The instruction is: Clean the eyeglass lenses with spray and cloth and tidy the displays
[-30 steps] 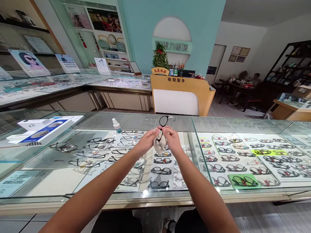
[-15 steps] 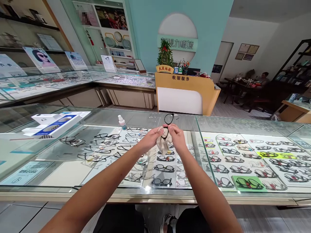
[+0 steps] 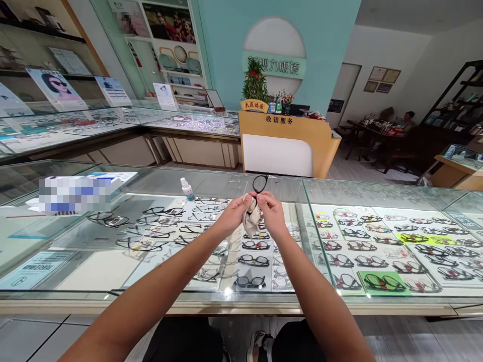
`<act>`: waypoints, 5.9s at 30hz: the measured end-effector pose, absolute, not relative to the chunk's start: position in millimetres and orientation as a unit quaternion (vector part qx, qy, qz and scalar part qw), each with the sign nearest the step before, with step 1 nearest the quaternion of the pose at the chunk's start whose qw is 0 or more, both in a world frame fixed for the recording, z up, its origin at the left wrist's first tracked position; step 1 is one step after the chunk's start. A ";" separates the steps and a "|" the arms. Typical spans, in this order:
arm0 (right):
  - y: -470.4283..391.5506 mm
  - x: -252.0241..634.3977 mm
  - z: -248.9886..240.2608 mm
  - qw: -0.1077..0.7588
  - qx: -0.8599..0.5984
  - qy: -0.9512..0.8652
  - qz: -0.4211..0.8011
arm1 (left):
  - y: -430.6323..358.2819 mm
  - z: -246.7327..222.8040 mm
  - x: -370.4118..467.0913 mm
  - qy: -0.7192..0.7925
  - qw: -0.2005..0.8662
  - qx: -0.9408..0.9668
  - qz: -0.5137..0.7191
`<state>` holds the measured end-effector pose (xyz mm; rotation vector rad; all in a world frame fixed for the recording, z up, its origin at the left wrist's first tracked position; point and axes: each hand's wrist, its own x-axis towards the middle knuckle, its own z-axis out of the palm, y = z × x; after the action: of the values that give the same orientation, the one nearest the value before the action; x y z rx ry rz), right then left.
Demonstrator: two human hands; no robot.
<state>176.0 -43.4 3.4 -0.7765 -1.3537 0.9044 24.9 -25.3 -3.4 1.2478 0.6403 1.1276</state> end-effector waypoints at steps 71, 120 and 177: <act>-131.2 218.5 178.5 0.543 -0.435 -0.710 0.107 | -80.6 159.0 -15.1 0.361 -0.012 0.642 0.677; -102.6 203.3 166.8 0.563 -0.463 -0.684 0.021 | -75.1 160.2 -9.7 0.370 -0.086 0.653 0.655; -77.7 203.4 168.9 0.661 -0.279 -0.635 0.288 | -39.9 149.4 -10.7 0.283 -0.106 0.666 0.682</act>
<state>203.4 -77.7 168.9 -0.6310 -1.4356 0.6519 -10.7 -39.9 149.4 2.2468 0.9558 2.2999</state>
